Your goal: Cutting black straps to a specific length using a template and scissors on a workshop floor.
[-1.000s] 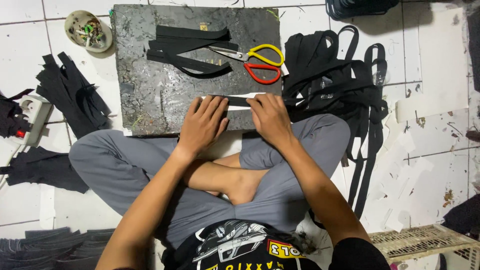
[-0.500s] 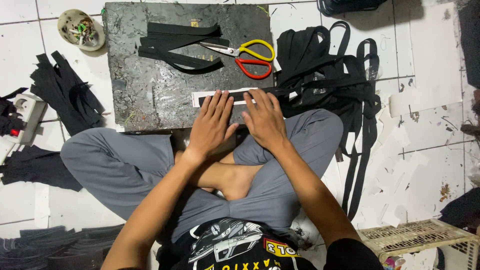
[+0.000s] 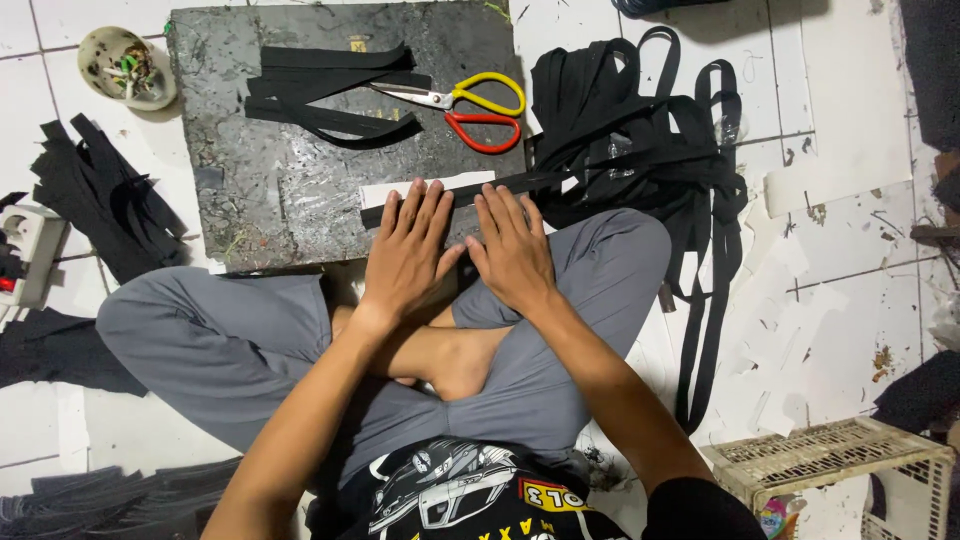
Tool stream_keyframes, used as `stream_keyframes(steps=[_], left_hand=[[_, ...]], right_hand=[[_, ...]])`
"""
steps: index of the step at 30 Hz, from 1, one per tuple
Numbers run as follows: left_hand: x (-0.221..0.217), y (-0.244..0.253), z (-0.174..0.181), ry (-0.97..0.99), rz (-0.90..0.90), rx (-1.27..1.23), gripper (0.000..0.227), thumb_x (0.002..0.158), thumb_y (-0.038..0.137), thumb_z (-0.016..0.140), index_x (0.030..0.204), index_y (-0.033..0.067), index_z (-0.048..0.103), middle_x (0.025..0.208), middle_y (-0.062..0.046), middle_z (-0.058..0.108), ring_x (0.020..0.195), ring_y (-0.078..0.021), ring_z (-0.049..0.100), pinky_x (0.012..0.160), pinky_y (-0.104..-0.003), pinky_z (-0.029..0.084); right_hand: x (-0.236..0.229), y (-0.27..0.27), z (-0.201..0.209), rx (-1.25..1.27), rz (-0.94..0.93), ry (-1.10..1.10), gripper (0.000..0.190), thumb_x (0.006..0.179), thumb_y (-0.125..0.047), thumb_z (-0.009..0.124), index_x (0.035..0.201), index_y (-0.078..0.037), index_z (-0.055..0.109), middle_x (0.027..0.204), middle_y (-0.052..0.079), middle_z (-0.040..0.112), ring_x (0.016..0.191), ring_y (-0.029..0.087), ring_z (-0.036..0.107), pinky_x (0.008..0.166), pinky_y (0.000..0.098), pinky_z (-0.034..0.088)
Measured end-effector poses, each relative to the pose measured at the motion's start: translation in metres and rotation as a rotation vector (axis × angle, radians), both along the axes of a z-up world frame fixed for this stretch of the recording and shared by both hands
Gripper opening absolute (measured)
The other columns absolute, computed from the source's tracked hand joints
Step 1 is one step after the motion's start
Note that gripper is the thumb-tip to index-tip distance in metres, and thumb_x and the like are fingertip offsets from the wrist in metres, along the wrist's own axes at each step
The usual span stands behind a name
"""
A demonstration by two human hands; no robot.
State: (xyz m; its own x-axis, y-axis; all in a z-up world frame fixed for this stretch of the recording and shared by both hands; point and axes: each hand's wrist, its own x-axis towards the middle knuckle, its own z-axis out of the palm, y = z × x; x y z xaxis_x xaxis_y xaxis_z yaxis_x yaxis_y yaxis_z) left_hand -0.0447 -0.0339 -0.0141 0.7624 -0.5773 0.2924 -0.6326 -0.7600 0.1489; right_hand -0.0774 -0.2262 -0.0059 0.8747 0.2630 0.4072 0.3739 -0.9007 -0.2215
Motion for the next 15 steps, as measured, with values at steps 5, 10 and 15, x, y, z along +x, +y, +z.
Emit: stream_keyframes(steps=[5,10,15], left_hand=[[0.007,0.003,-0.002,-0.022,-0.021,-0.001,0.069,0.106,0.056,0.042,0.158,0.0096,0.043,0.162,-0.013,0.043,0.154,-0.029,0.031,0.128,-0.048,0.016],[0.01,0.01,0.001,-0.019,-0.047,0.0,0.07,0.106,0.057,0.043,0.156,0.0077,0.045,0.162,-0.013,0.044,0.154,-0.0273,0.031,0.129,-0.047,0.018],[0.009,0.012,0.011,0.018,-0.042,-0.013,0.069,0.105,0.054,0.048,0.156,0.0077,0.047,0.161,-0.013,0.046,0.153,-0.0272,0.034,0.129,-0.046,0.017]], right_hand=[[0.004,-0.007,0.001,0.044,-0.03,0.02,0.05,0.101,-0.027,0.062,0.142,0.001,0.056,0.145,0.02,0.055,0.14,0.036,0.049,0.116,0.0568,0.033],[0.008,-0.016,0.0,0.101,-0.095,0.079,0.045,0.101,-0.023,0.061,0.14,-0.002,0.058,0.146,0.017,0.054,0.142,0.033,0.047,0.117,0.0548,0.029],[0.027,-0.061,-0.021,0.084,-0.286,0.185,0.062,0.084,-0.002,0.067,0.144,-0.007,0.054,0.146,0.015,0.052,0.144,0.034,0.042,0.115,0.056,0.024]])
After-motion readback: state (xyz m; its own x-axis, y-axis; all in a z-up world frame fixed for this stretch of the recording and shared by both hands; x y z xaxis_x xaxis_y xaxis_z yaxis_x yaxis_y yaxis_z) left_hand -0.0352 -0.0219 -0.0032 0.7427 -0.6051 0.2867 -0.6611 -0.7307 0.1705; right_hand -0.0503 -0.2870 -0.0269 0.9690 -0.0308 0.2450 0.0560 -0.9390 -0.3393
